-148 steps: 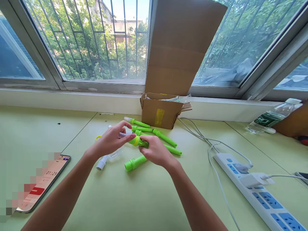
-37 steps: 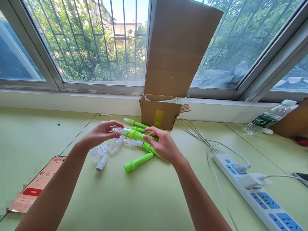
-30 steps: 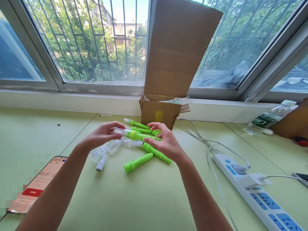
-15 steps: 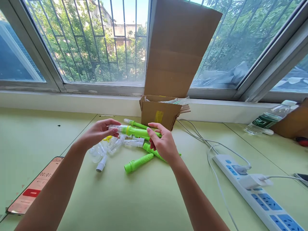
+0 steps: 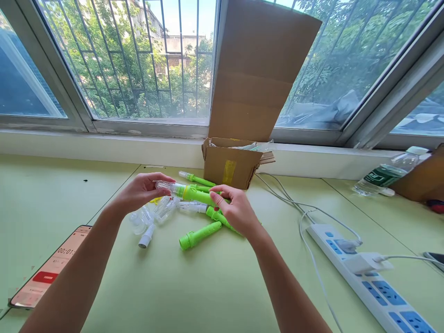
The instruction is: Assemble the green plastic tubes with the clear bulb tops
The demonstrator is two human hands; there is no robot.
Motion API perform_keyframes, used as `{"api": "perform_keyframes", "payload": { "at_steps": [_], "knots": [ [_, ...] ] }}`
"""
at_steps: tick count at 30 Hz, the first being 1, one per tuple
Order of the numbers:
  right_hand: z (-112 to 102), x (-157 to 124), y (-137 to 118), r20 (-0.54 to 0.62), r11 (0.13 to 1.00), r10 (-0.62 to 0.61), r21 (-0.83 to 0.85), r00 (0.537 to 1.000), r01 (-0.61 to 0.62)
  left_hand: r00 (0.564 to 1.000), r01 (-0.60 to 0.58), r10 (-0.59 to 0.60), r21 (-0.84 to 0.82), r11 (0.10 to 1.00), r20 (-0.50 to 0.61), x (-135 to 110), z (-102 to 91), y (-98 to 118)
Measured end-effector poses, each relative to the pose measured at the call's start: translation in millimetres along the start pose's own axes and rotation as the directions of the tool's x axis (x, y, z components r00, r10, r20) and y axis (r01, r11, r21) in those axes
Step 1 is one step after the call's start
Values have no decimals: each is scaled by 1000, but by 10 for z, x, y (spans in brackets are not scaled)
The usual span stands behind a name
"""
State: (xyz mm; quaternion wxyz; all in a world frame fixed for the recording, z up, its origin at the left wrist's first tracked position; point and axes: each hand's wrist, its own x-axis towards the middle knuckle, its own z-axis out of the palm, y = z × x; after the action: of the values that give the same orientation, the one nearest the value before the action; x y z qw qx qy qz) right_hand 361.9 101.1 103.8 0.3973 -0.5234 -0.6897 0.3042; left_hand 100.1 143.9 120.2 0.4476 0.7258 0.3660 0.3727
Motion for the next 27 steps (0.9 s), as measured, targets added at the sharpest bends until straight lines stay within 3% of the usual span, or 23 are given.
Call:
{"api": "perform_keyframes", "payload": {
  "at_steps": [2,5,8,11,14,16,18,19,21,22,23,25,27],
  "knots": [
    [56,-12,-12,95,982,-65,-173,993,81,1000,-10,10,-29,1000,-17,15,38,0],
    [200,-34,-23,109,864,-221,-439,969,247,990,-15,-6,-150,989,-138,74,162,-10],
    [353,-53,6,44,701,-283,-672,958,238,937,14,-131,-341,940,-323,147,351,-35],
    [487,-84,43,33,619,-264,-760,964,196,893,7,-240,-521,853,-381,197,536,-66],
    [607,-118,50,51,752,-178,-638,983,169,890,-79,-249,-666,742,-382,214,627,-110],
    [647,-128,37,96,916,-98,-381,991,127,908,-110,-219,-705,701,-358,211,621,-141],
    [630,-122,14,231,1000,8,-24,973,-3,932,-110,-180,-718,688,-315,202,579,-155],
    [604,-116,-1,346,981,61,151,936,-120,944,-109,-156,-723,682,-289,197,555,-152],
    [547,-104,-31,565,853,102,373,819,-364,960,-123,-108,-734,668,-259,189,519,-123],
    [531,-101,-44,614,802,95,419,783,-426,961,-137,-92,-738,660,-260,187,515,-102],
    [531,-102,-53,616,791,89,435,783,-431,957,-149,-93,-740,656,-275,185,522,-79],
    [589,-112,-52,501,893,82,346,862,-286,917,-161,-174,-734,660,-359,180,579,-36],
    [701,-129,-19,219,1000,13,17,976,-17,822,-144,-321,-716,683,-471,167,683,3]
  ]
}}
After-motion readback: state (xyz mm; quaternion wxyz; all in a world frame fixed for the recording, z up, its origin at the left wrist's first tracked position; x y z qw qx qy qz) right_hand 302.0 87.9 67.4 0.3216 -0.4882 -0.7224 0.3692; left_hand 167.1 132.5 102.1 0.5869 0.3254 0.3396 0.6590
